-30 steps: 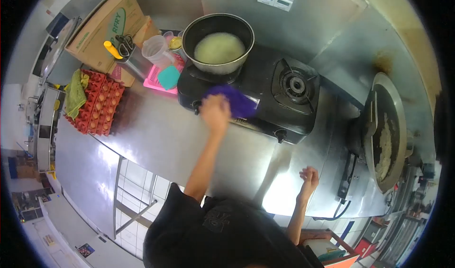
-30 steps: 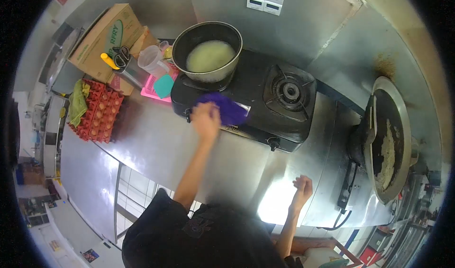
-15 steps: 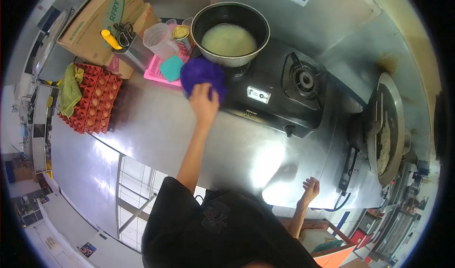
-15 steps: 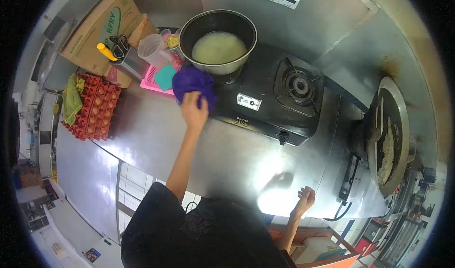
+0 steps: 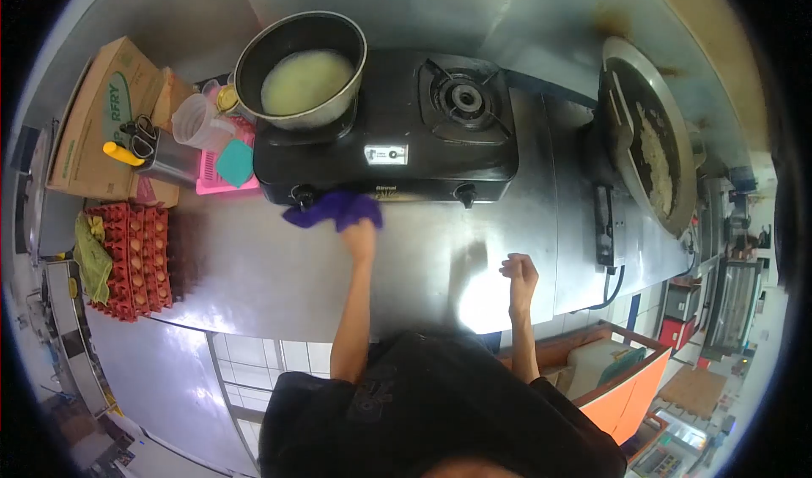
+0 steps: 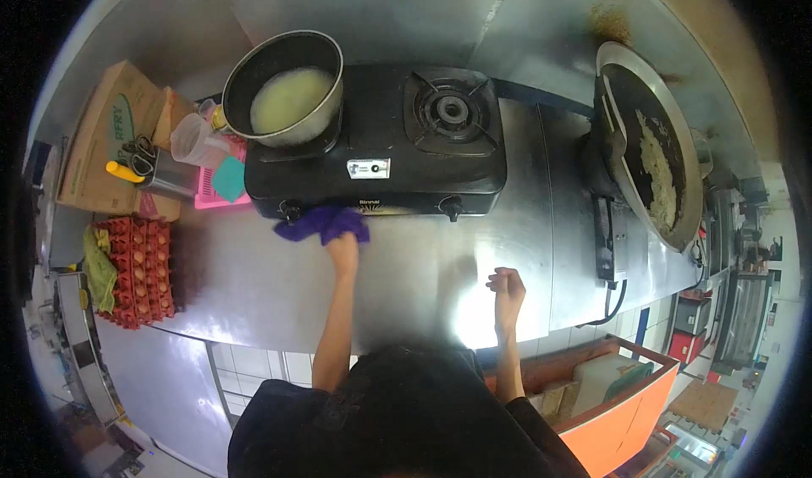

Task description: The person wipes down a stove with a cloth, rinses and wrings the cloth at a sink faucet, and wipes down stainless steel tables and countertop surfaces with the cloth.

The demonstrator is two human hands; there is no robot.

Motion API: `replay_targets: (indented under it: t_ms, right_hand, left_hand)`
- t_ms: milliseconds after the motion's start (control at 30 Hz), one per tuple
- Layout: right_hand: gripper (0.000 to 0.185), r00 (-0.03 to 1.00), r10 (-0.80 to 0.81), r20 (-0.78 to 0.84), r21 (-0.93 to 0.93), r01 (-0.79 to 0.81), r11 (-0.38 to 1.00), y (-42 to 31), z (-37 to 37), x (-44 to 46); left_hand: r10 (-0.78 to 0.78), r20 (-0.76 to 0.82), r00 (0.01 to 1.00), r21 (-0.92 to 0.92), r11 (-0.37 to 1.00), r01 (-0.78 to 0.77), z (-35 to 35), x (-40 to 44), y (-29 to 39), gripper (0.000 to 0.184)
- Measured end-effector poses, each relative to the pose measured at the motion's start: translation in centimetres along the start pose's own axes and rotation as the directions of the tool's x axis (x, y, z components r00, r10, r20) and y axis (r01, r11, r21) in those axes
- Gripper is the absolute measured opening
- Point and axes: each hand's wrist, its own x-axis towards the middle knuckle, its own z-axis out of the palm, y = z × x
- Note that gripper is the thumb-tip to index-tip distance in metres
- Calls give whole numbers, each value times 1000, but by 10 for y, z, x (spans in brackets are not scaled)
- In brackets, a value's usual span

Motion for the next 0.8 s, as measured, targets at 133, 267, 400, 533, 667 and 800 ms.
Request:
replay_targets:
  t_ms: [133, 267, 400, 533, 667, 800]
  right_hand:
    - [28, 998, -35, 52, -20, 36, 999, -22, 7, -4]
    - [25, 1000, -23, 12, 7, 23, 1000, -12, -5, -12]
    - [21, 1000, 10, -15, -40, -11, 999, -17, -7, 8]
    - [25, 943, -309, -127, -235, 274, 933, -48, 28, 93]
    - [38, 894, -344, -286, -332, 244, 911, -68, 88, 214]
    - [42, 959, -91, -269, -338, -5, 941, -64, 121, 252]
  left_hand:
    - [532, 196, 824, 375, 735, -565, 13, -10, 122, 20]
    - [650, 367, 665, 591, 389, -707, 59, -24, 151, 38]
    - [490, 691, 532, 384, 375, -844, 106, 2, 160, 48]
    - [515, 714, 475, 457, 171, -873, 167, 83, 168, 58]
    - [422, 798, 430, 472, 6, -882, 145, 47, 158, 56]
    - [356, 719, 597, 400, 489, -775, 78, 10, 141, 30]
